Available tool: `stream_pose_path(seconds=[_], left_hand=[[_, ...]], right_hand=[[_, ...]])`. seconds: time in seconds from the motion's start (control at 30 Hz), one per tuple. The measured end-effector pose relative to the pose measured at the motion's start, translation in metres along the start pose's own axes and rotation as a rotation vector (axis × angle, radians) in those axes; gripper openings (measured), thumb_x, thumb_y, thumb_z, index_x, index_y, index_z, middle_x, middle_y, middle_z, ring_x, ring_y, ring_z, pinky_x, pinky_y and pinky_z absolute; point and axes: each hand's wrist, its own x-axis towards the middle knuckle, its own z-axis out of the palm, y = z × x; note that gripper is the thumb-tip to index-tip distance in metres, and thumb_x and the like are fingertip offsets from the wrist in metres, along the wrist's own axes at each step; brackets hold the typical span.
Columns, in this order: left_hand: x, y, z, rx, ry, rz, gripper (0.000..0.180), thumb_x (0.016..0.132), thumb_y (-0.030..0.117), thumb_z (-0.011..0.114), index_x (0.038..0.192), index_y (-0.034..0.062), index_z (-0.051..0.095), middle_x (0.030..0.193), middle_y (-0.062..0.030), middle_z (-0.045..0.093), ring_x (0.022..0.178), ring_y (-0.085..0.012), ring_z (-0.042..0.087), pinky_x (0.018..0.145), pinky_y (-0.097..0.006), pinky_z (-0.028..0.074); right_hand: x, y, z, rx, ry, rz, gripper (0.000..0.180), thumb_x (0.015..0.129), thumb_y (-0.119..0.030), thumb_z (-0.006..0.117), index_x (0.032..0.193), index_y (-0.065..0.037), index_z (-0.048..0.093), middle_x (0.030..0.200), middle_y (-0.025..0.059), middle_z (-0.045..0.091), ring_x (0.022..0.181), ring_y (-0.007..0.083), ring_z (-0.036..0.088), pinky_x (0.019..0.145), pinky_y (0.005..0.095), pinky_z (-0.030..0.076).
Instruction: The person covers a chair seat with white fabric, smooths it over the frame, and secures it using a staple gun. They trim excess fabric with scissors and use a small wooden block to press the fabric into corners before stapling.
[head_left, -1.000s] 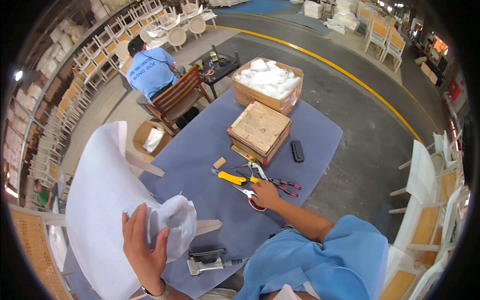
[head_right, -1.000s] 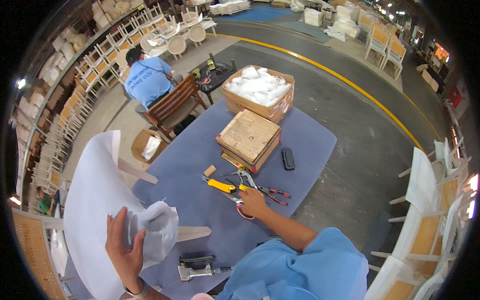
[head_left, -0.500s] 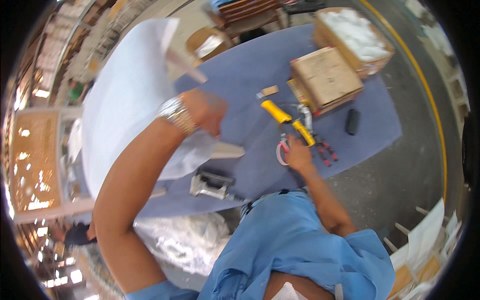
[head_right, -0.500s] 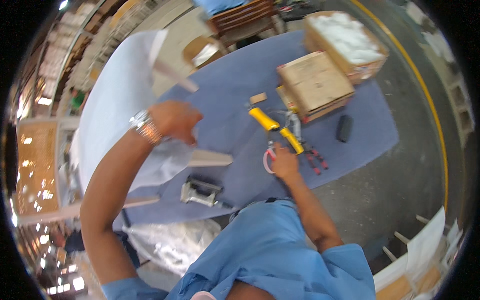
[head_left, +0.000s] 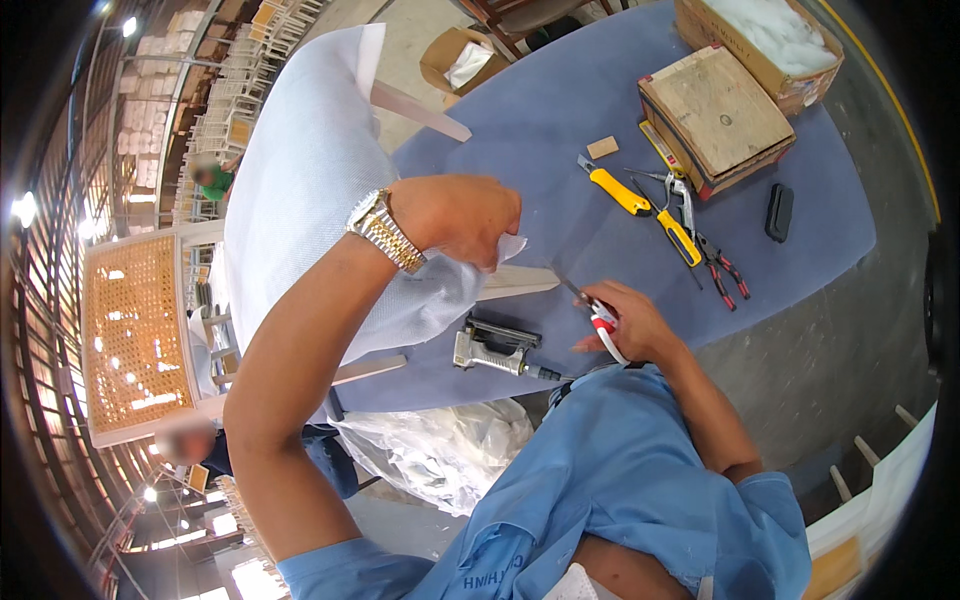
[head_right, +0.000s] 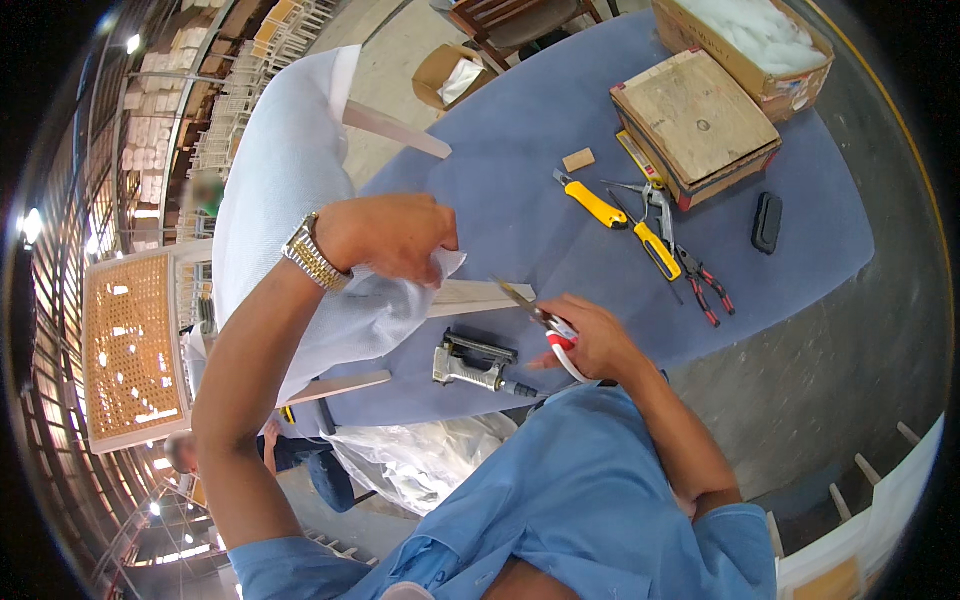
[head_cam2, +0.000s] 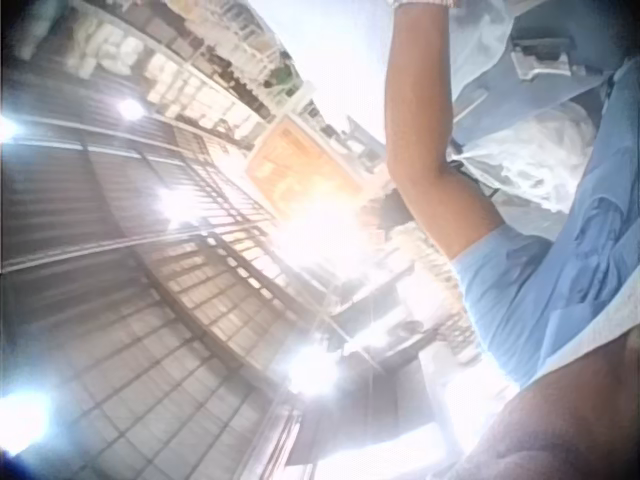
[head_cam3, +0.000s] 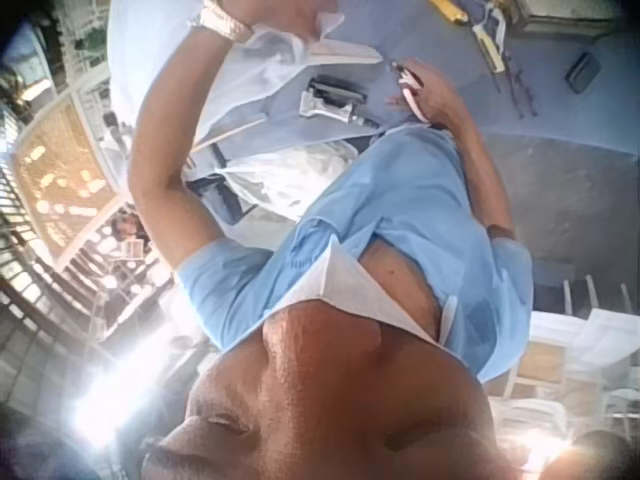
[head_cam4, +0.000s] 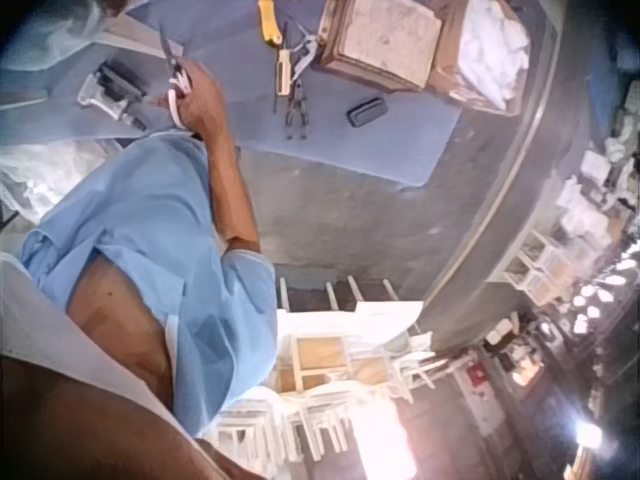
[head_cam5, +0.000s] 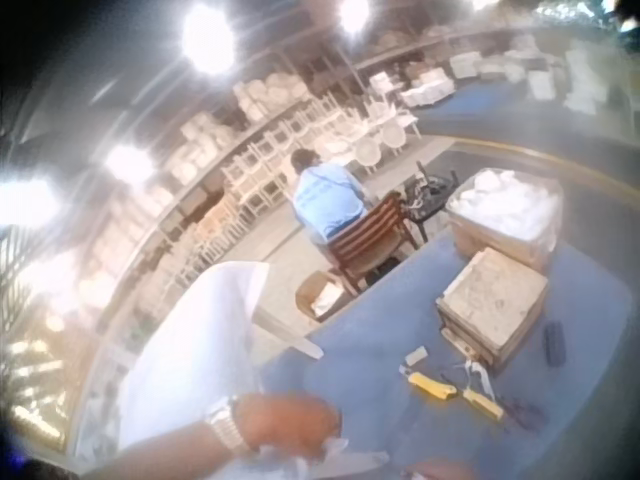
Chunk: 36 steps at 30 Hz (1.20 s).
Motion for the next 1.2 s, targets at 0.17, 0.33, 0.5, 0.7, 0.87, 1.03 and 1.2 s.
stream_pose_path(seconds=[0.17, 0.33, 0.5, 0.7, 0.87, 1.03, 1.2], left_hand=[[0.008, -0.014, 0.012, -0.093, 0.123, 0.136, 0.030, 0.074, 0.018, 0.076, 0.093, -0.0046, 0.074, 0.085, -0.0231, 0.071, 0.085, -0.0383, 0.068, 0.078, -0.041, 0.053], [0.013, -0.007, 0.011, -0.120, 0.086, 0.145, 0.029, 0.072, 0.017, 0.075, 0.092, -0.0049, 0.074, 0.085, -0.0242, 0.071, 0.084, -0.0391, 0.069, 0.077, -0.042, 0.054], [0.013, 0.001, 0.002, -0.122, -0.043, 0.079, 0.030, 0.073, 0.017, 0.076, 0.097, -0.0019, 0.075, 0.095, -0.0220, 0.072, 0.096, -0.0358, 0.068, 0.082, -0.042, 0.053], [0.012, -0.002, 0.006, -0.154, 0.019, 0.124, 0.031, 0.075, 0.018, 0.076, 0.097, -0.0037, 0.074, 0.089, -0.0232, 0.072, 0.092, -0.0386, 0.068, 0.082, -0.043, 0.053], [0.011, -0.005, 0.008, -0.143, 0.111, 0.177, 0.032, 0.076, 0.018, 0.076, 0.099, -0.0035, 0.074, 0.091, -0.0228, 0.072, 0.092, -0.0381, 0.069, 0.083, -0.042, 0.053], [0.014, -0.001, 0.002, -0.152, 0.013, 0.138, 0.032, 0.076, 0.020, 0.076, 0.098, -0.0030, 0.074, 0.088, -0.0224, 0.072, 0.092, -0.0394, 0.067, 0.083, -0.043, 0.052], [0.013, -0.009, 0.013, -0.169, 0.164, 0.219, 0.030, 0.076, 0.020, 0.076, 0.095, -0.0025, 0.075, 0.085, -0.0224, 0.071, 0.089, -0.0395, 0.067, 0.081, -0.044, 0.051]], right_hand=[[0.025, -0.006, 0.008, -0.015, -0.060, -0.092, 0.062, 0.073, -0.045, 0.087, 0.117, -0.007, 0.066, 0.102, 0.0101, 0.063, 0.100, 0.0307, 0.058, 0.085, 0.0375, 0.047], [0.035, -0.012, 0.019, 0.010, -0.060, -0.200, 0.059, 0.075, -0.047, 0.085, 0.114, -0.006, 0.067, 0.100, 0.0100, 0.062, 0.095, 0.0301, 0.060, 0.081, 0.0387, 0.049], [0.043, -0.017, 0.031, 0.059, -0.009, -0.289, 0.059, 0.074, -0.037, 0.088, 0.118, -0.003, 0.066, 0.098, 0.0113, 0.063, 0.087, 0.0286, 0.062, 0.075, 0.0363, 0.051], [0.047, -0.020, 0.036, 0.024, 0.027, -0.276, 0.054, 0.074, -0.038, 0.087, 0.110, -0.003, 0.068, 0.094, 0.0118, 0.065, 0.083, 0.0290, 0.064, 0.074, 0.0371, 0.052], [0.036, -0.014, 0.026, 0.014, -0.043, -0.181, 0.051, 0.077, -0.046, 0.083, 0.104, -0.004, 0.070, 0.092, 0.0120, 0.066, 0.082, 0.0307, 0.064, 0.073, 0.0390, 0.052], [0.039, -0.025, 0.023, 0.018, -0.019, -0.214, 0.054, 0.073, -0.035, 0.088, 0.111, -0.003, 0.067, 0.094, 0.0114, 0.066, 0.082, 0.0311, 0.063, 0.072, 0.0374, 0.051], [0.060, -0.032, 0.033, -0.047, 0.054, -0.326, 0.061, 0.076, -0.053, 0.081, 0.111, -0.005, 0.069, 0.104, 0.0135, 0.067, 0.090, 0.0326, 0.066, 0.076, 0.0403, 0.054]])
